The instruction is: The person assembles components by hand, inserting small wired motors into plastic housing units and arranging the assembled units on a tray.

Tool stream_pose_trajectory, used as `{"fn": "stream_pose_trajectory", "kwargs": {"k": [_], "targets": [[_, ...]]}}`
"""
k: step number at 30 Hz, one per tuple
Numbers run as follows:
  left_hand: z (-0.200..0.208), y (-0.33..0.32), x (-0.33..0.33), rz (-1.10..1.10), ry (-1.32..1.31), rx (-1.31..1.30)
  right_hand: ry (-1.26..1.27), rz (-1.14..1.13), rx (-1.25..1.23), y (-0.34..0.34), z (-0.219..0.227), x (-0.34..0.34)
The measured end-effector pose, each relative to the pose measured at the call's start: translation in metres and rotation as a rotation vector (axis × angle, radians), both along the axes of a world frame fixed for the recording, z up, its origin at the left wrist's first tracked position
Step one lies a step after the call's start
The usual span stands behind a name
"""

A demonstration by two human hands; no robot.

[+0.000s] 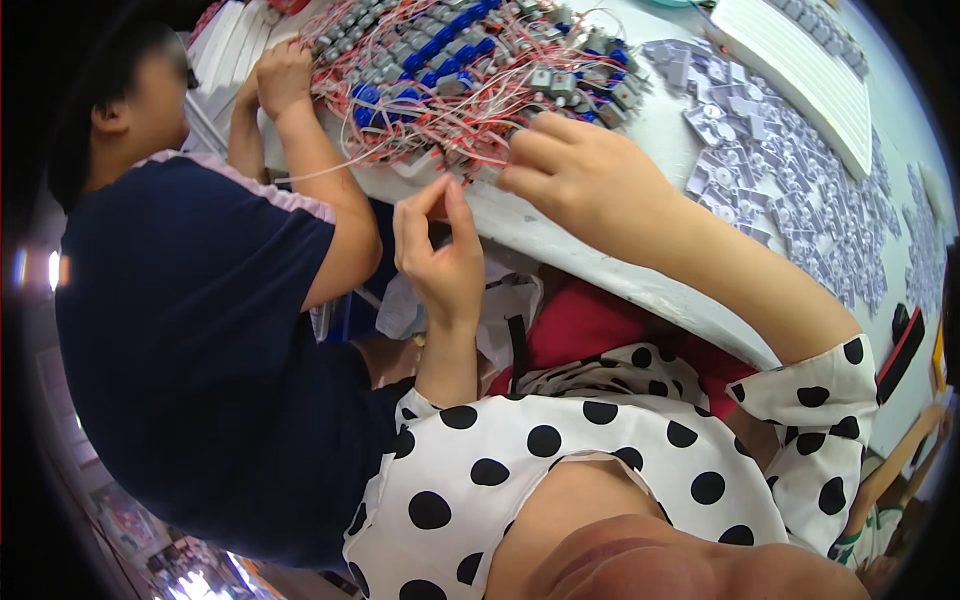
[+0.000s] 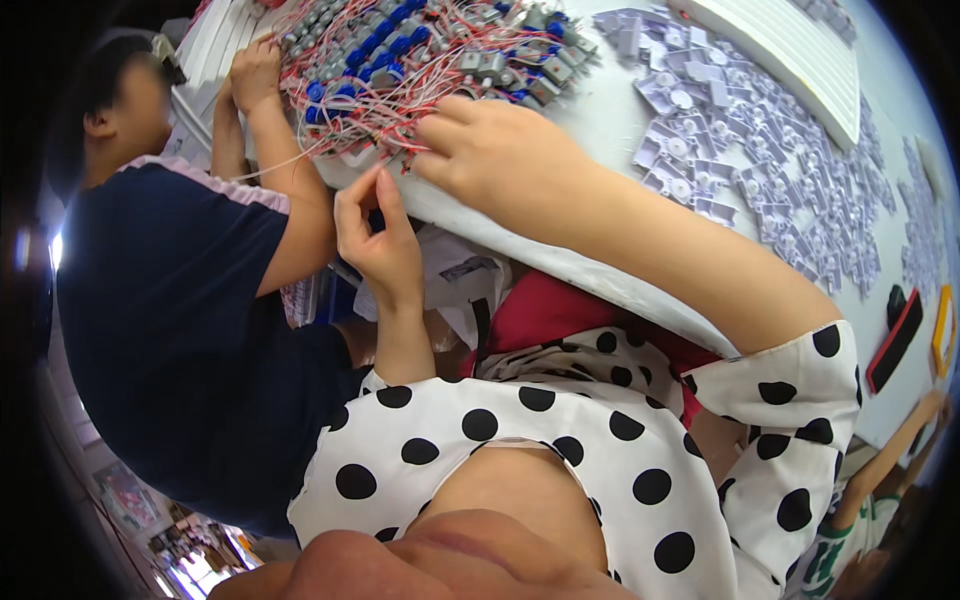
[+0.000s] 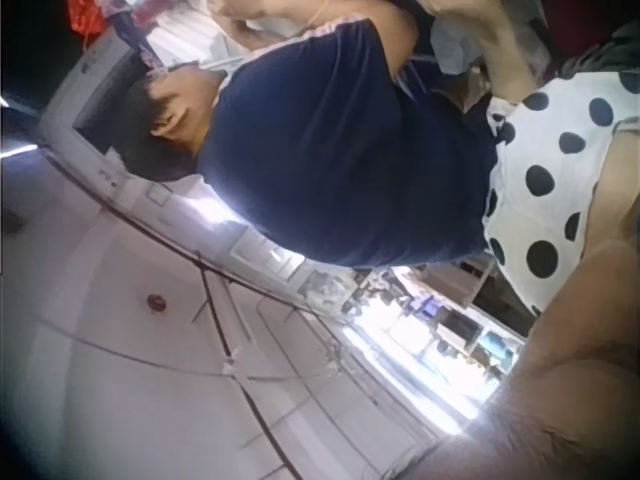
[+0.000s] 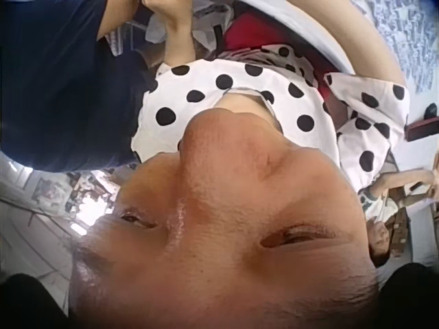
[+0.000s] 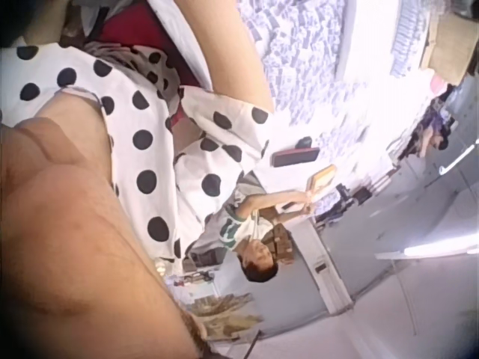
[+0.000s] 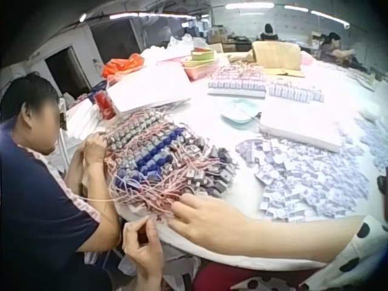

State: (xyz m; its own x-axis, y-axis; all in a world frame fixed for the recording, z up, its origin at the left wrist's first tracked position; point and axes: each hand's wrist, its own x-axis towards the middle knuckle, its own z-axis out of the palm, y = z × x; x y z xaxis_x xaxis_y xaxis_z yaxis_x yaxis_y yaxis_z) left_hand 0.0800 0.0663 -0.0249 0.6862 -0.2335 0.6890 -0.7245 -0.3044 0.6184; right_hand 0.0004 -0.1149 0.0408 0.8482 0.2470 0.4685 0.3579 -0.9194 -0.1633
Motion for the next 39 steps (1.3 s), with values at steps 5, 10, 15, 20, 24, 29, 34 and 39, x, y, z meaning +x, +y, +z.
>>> {"fn": "stream_pose_trajectory", "kwargs": {"k": [5,10,15,20,24,29,34,39], "targets": [[0.01,0.002,0.008,0.087,0.062,0.043,-0.334,0.205,-0.383,0.024,-0.017,0.043],[0.017,0.004,0.01,0.131,0.097,0.121,-0.268,0.041,-0.502,0.022,-0.014,0.056],[0.021,0.002,0.022,0.2,0.015,0.179,-0.264,0.074,-0.399,0.016,0.01,0.053],[0.024,-0.007,0.025,0.18,0.069,0.155,-0.179,0.116,-0.451,0.011,0.009,0.049],[0.029,-0.014,0.03,0.256,0.134,0.232,-0.316,0.136,-0.48,0.008,0.01,0.045],[0.037,-0.017,0.037,0.312,0.145,0.276,-0.286,0.169,-0.471,0.006,0.01,0.045],[0.057,-0.024,0.031,0.283,0.238,0.381,-0.203,0.152,-0.56,0.01,0.016,0.042],[0.053,-0.023,0.04,0.27,0.153,0.374,-0.251,0.184,-0.533,0.013,0.015,0.041]]}}
